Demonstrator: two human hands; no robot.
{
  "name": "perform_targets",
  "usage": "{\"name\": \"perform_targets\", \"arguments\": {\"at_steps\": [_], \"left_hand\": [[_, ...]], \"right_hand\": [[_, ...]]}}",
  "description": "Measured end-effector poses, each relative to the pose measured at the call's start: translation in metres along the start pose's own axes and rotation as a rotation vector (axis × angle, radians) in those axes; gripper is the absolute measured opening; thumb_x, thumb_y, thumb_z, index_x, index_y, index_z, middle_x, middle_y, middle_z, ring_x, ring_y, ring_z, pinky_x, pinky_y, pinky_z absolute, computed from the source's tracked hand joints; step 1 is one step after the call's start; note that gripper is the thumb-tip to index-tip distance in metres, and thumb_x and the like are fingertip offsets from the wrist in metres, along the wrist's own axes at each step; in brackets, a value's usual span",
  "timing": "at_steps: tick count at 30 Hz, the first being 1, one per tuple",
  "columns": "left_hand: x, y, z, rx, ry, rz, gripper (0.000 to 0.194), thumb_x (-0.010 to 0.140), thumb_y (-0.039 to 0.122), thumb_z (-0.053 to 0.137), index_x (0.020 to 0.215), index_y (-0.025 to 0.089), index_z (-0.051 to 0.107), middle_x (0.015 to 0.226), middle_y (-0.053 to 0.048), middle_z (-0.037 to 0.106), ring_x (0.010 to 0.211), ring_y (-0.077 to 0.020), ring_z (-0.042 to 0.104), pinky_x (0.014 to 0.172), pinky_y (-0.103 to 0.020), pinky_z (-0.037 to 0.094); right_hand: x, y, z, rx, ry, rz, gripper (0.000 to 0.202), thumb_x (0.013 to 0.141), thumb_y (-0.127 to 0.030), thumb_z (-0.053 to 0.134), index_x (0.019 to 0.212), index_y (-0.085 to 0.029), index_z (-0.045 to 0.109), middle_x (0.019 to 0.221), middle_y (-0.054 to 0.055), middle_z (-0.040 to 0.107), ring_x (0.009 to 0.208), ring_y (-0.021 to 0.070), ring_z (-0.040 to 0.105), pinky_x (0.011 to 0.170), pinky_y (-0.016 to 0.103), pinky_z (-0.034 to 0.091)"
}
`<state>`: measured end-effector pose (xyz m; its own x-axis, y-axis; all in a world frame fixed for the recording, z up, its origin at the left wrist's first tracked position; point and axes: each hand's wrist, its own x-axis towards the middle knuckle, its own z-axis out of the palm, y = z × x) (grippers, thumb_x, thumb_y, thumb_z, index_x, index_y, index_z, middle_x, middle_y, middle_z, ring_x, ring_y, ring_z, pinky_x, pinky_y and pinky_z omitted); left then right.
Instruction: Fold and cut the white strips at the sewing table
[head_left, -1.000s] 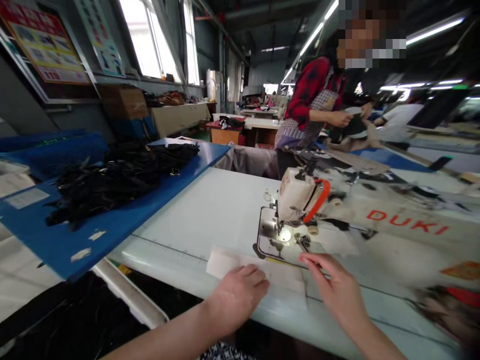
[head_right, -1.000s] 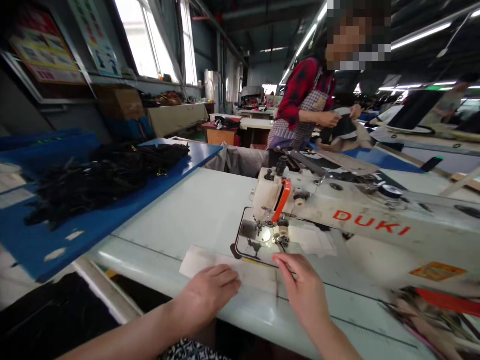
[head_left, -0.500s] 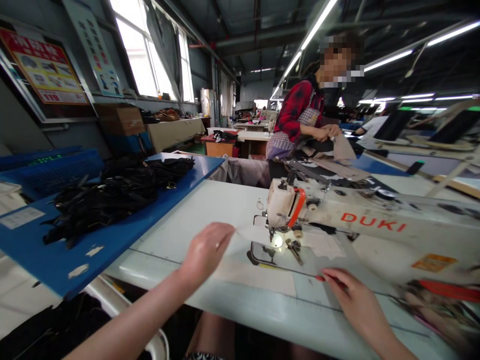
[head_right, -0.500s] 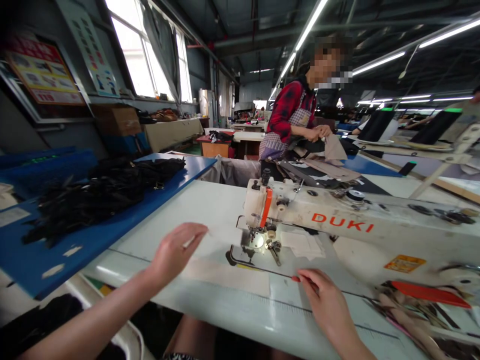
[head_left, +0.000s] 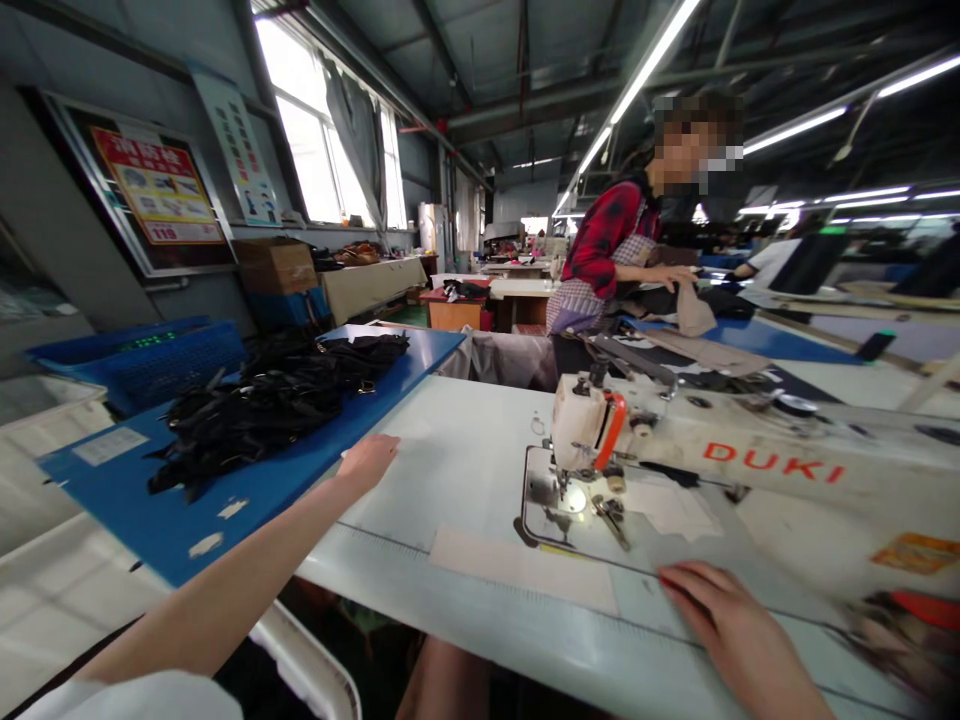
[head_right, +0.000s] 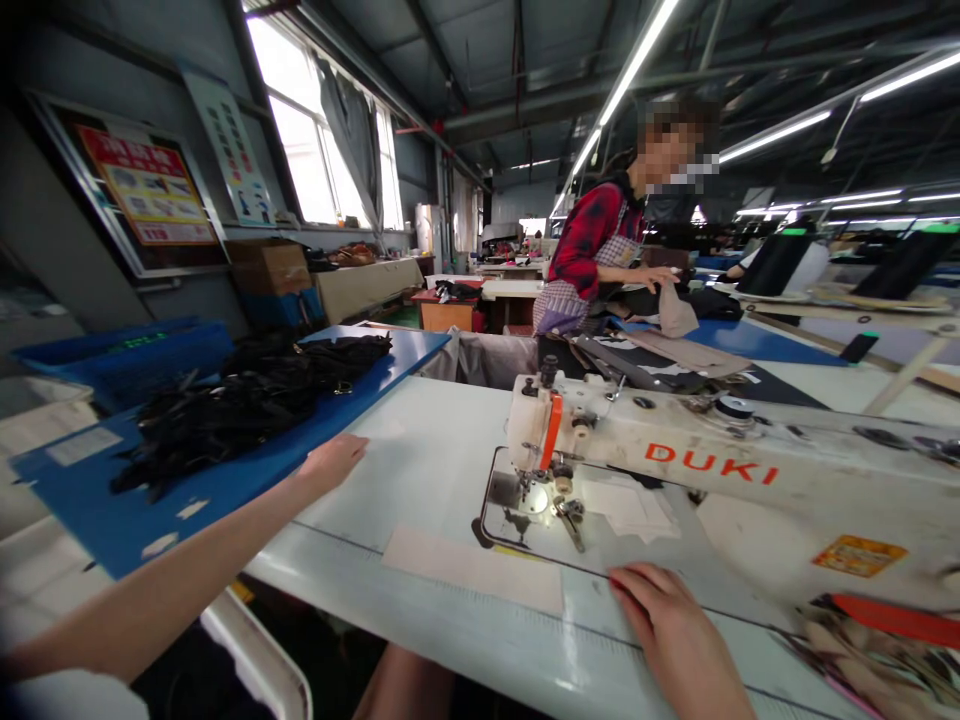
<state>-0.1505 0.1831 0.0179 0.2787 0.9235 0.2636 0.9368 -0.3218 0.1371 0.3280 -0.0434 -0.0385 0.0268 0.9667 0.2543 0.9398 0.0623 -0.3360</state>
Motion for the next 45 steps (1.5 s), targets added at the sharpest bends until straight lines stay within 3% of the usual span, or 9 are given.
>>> {"name": "perform_targets", "arguments": {"at_steps": [3, 6, 9, 13, 17, 22, 32, 36, 45], "left_hand": [[-0.009, 0.02, 0.006, -0.022, 0.005, 0.019, 0.039, 0.085, 0.018, 0.038, 0.12, 0.008, 0.051, 0.126, -0.016, 0.051, 0.119, -0.0264, 0.045, 0.103, -0.045, 0.035], [-0.033, 0.057, -0.002, -0.078, -0.018, 0.115, 0.042, 0.088, 0.024, 0.036, 0.128, 0.012, 0.044, 0.134, -0.011, 0.044, 0.126, -0.0216, 0.037, 0.109, -0.04, 0.029], [-0.065, 0.099, -0.014, -0.271, -0.248, 0.399, 0.044, 0.084, 0.037, 0.051, 0.126, 0.03, 0.046, 0.132, 0.001, 0.048, 0.12, -0.0123, 0.044, 0.105, -0.026, 0.037], [-0.089, 0.134, -0.02, -0.448, -0.375, 0.538, 0.054, 0.074, 0.03, 0.066, 0.124, 0.025, 0.048, 0.128, -0.003, 0.05, 0.119, -0.0168, 0.044, 0.105, -0.033, 0.038], [-0.088, 0.142, -0.019, -0.431, -0.343, 0.544, 0.039, 0.076, 0.019, 0.06, 0.115, 0.022, 0.055, 0.115, -0.003, 0.056, 0.11, -0.0155, 0.048, 0.1, -0.033, 0.042], [-0.088, 0.144, -0.018, -0.423, -0.318, 0.562, 0.029, 0.077, 0.014, 0.058, 0.104, 0.023, 0.06, 0.108, -0.001, 0.058, 0.104, -0.0142, 0.05, 0.095, -0.03, 0.043], [-0.092, 0.146, -0.017, -0.389, -0.296, 0.565, 0.026, 0.077, 0.014, 0.056, 0.101, 0.025, 0.06, 0.11, -0.001, 0.057, 0.106, -0.015, 0.049, 0.096, -0.032, 0.044], [-0.099, 0.155, -0.014, -0.346, -0.282, 0.625, 0.028, 0.082, 0.02, 0.051, 0.109, 0.028, 0.056, 0.121, 0.0, 0.053, 0.115, -0.0165, 0.045, 0.101, -0.036, 0.041], [-0.094, 0.178, 0.0, -0.262, -0.173, 0.795, 0.026, 0.083, 0.018, 0.046, 0.101, 0.029, 0.062, 0.105, 0.002, 0.064, 0.097, -0.0138, 0.059, 0.085, -0.022, 0.049]], "right_hand": [[0.001, 0.0, -0.002, 0.011, -0.03, 0.02, 0.028, 0.086, -0.045, 0.042, 0.097, -0.027, 0.062, 0.104, 0.0, 0.058, 0.099, 0.0164, 0.052, 0.093, 0.036, 0.043], [0.0, -0.002, -0.003, -0.007, -0.017, 0.015, 0.028, 0.086, -0.045, 0.042, 0.097, -0.027, 0.061, 0.102, 0.0, 0.058, 0.097, 0.0164, 0.052, 0.092, 0.036, 0.043], [0.0, -0.001, -0.004, -0.049, 0.008, -0.02, 0.028, 0.086, -0.045, 0.043, 0.097, -0.027, 0.061, 0.101, 0.0, 0.058, 0.095, 0.0158, 0.053, 0.089, 0.034, 0.044], [0.0, -0.001, -0.005, -0.182, 0.05, -0.12, 0.024, 0.086, -0.04, 0.044, 0.098, -0.027, 0.061, 0.098, -0.001, 0.059, 0.092, 0.0147, 0.054, 0.086, 0.032, 0.045], [-0.001, -0.007, -0.01, -0.344, 0.124, -0.218, 0.021, 0.087, -0.029, 0.044, 0.099, -0.024, 0.061, 0.095, 0.0, 0.06, 0.088, 0.0141, 0.055, 0.081, 0.031, 0.045], [-0.002, -0.001, -0.022, -0.46, 0.262, -0.145, 0.024, 0.087, -0.031, 0.044, 0.1, -0.019, 0.06, 0.097, 0.002, 0.06, 0.09, 0.0164, 0.054, 0.082, 0.032, 0.045], [-0.01, 0.014, -0.032, -0.426, 0.174, -0.004, 0.034, 0.089, -0.037, 0.038, 0.113, -0.02, 0.056, 0.112, 0.003, 0.057, 0.101, 0.0185, 0.052, 0.091, 0.037, 0.045], [-0.034, 0.035, -0.061, -0.349, 0.152, 0.136, 0.036, 0.089, -0.037, 0.035, 0.111, -0.02, 0.057, 0.111, 0.003, 0.058, 0.103, 0.0182, 0.052, 0.094, 0.037, 0.044], [-0.127, 0.146, -0.171, -0.474, 0.235, 0.654, 0.04, 0.079, -0.047, 0.04, 0.097, -0.021, 0.064, 0.093, 0.009, 0.067, 0.077, 0.0284, 0.064, 0.064, 0.039, 0.048]]}}
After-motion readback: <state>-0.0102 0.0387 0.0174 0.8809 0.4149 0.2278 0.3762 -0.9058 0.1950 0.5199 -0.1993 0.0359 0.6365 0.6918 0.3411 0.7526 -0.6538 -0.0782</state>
